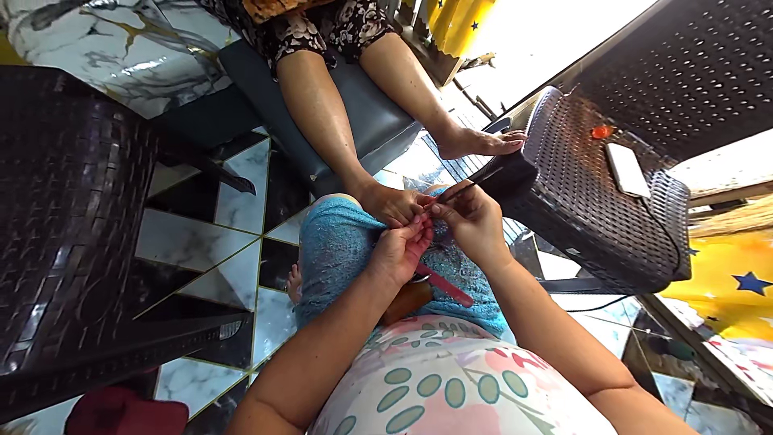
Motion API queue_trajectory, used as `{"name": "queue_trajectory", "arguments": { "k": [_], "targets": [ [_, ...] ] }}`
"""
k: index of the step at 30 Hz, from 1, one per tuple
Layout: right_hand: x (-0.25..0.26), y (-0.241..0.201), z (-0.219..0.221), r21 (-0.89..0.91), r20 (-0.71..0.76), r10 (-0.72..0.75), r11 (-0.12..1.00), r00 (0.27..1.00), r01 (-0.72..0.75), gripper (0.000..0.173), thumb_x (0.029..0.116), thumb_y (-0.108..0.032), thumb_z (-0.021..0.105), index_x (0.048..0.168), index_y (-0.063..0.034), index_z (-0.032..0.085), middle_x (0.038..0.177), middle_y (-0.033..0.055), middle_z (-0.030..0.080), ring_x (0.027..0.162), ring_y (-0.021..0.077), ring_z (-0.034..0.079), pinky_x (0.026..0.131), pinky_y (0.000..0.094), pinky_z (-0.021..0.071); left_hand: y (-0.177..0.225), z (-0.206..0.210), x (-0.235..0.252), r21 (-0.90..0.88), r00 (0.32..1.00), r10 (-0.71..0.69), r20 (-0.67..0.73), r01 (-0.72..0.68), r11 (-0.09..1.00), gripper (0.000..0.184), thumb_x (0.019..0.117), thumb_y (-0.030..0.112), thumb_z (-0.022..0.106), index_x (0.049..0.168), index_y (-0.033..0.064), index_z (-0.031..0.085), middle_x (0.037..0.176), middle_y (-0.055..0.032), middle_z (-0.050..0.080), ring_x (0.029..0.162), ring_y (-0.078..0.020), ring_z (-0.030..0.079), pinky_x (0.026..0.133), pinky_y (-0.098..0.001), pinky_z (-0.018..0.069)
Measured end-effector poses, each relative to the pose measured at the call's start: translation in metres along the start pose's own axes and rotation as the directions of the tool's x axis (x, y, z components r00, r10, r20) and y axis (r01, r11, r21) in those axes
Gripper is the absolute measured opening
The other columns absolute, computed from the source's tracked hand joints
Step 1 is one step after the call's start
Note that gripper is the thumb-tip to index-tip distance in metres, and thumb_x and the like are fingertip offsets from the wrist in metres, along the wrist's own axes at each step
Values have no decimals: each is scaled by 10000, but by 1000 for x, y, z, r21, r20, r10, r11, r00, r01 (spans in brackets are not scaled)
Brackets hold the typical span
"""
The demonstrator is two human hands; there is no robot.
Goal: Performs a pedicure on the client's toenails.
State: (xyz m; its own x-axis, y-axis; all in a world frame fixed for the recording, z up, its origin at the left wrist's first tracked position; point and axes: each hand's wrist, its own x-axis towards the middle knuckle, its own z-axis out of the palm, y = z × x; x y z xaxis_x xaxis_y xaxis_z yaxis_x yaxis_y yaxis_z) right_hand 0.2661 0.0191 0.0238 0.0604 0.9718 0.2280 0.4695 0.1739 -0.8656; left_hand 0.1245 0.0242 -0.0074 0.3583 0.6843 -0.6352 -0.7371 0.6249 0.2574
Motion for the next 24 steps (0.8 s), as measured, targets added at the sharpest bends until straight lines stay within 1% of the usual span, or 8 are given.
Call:
{"name": "queue_trajectory", "arguments": {
  "k": [3, 5, 8, 11, 12, 14, 17, 24],
  "targets": [
    [-5, 0, -23, 112, 40, 80, 990, 996, -84, 221, 878, 3, 751, 1039, -68, 617, 840, 0, 712, 707, 71, 691, 670, 252, 607, 0, -1, -1, -31, 999, 13, 29, -13, 999, 148, 1050, 39, 492, 1011, 19, 633, 886, -84, 673, 787, -160, 680, 805, -282, 587],
    [-11, 10, -40, -34, 67, 141, 990, 988, -139, 174, 879, -37, 750, 1002, -70, 632, 794, 4, 706, 669, 81, 679, 633, 271, 594, 0, -1, 0, -49, 999, 11, 44, -8, 999, 165, 1057, 43, 475, 1009, 21, 631, 881, -88, 675, 791, -163, 684, 819, -289, 589],
    [-22, 27, -51, -346, 69, 192, 925, 979, -157, 104, 894, -105, 731, 957, -69, 657, 761, 30, 704, 676, 119, 689, 660, 362, 589, 1, 0, 1, -32, 999, -13, 34, 14, 999, 166, 1058, 57, 478, 1005, 16, 631, 880, -96, 679, 788, -168, 686, 812, -289, 589],
    [-29, 21, -40, -448, -49, -5, 894, 999, -17, 76, 908, -117, 676, 942, -48, 678, 792, 52, 724, 712, 151, 717, 670, 392, 603, -1, 4, 3, -3, 1000, -11, -5, 11, 1000, 111, 1032, 42, 529, 1013, 11, 634, 870, -95, 672, 768, -169, 682, 797, -284, 590],
    [-30, 17, -34, -426, -83, -86, 904, 993, 43, 76, 918, -114, 666, 936, -41, 681, 829, 51, 732, 745, 135, 726, 697, 364, 616, -2, 5, 4, 2, 1000, -7, -23, 7, 1000, 100, 1025, 39, 542, 1023, 9, 637, 874, -94, 675, 771, -168, 683, 797, -281, 590],
    [-30, 12, -20, -260, -124, -198, 952, 972, 161, 48, 916, -77, 677, 923, -30, 674, 905, 42, 740, 818, 83, 727, 749, 284, 628, -4, 7, 4, 12, 998, 4, -56, -3, 1000, 86, 1013, 29, 559, 1035, 9, 639, 891, -95, 678, 786, -169, 686, 799, -279, 591],
    [-30, 16, 0, -58, -148, -248, 969, 957, 242, 33, 899, -29, 692, 913, -21, 663, 949, 53, 745, 856, 87, 732, 752, 269, 633, -5, 7, 3, 14, 996, 25, -91, -24, 1000, 68, 994, 5, 579, 1040, 3, 628, 893, -102, 685, 775, -170, 693, 788, -279, 599],
    [-32, 19, 9, -128, -141, -267, 960, 953, 250, 36, 911, -46, 676, 895, -18, 691, 965, 70, 749, 863, 71, 725, 752, 228, 614, -6, 7, 3, 0, 993, 41, -113, -41, 999, 93, 978, 6, 609, 1067, -9, 632, 929, -113, 696, 817, -178, 701, 812, -286, 595]
  ]
}}
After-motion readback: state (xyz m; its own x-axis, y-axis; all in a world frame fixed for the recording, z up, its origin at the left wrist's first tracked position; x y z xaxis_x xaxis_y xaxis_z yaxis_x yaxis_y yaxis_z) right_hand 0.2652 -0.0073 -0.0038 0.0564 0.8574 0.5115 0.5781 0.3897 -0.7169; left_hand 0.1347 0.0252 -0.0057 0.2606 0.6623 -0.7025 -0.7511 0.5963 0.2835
